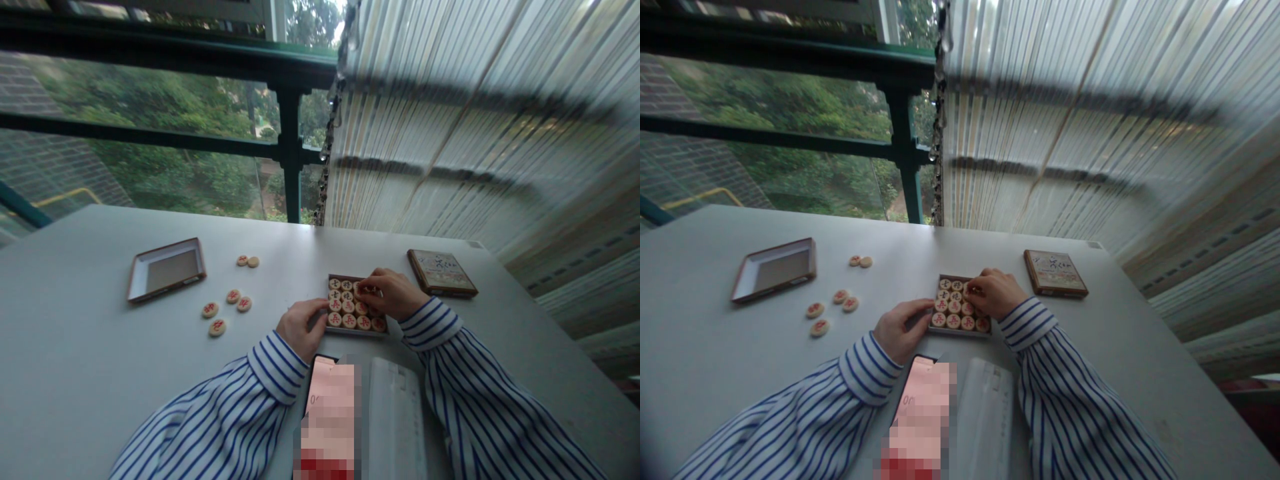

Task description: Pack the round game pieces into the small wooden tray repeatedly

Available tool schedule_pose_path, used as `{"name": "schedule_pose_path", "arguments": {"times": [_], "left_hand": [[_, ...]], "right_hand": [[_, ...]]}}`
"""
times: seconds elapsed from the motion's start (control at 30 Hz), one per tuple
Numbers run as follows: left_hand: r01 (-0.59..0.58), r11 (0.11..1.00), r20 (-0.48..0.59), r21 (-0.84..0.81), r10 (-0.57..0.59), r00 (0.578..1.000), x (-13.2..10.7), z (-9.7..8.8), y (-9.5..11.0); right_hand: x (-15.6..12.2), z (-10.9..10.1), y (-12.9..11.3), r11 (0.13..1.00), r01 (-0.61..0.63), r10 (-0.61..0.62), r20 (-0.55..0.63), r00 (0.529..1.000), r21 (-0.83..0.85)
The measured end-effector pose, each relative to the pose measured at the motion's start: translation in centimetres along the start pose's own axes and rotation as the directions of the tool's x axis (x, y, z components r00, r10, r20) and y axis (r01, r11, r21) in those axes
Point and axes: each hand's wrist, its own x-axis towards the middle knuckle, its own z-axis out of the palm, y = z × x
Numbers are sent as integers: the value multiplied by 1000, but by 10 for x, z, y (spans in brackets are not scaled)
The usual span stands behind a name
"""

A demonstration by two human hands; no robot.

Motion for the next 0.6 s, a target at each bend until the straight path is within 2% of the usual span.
{"name": "schedule_pose_path", "arguments": {"times": [0.6], "left_hand": [[0,1000,-7,-3,0,1000,0,0,0]], "right_hand": [[-2,-4,0,1000,-15,15,8,1000,-3]]}}
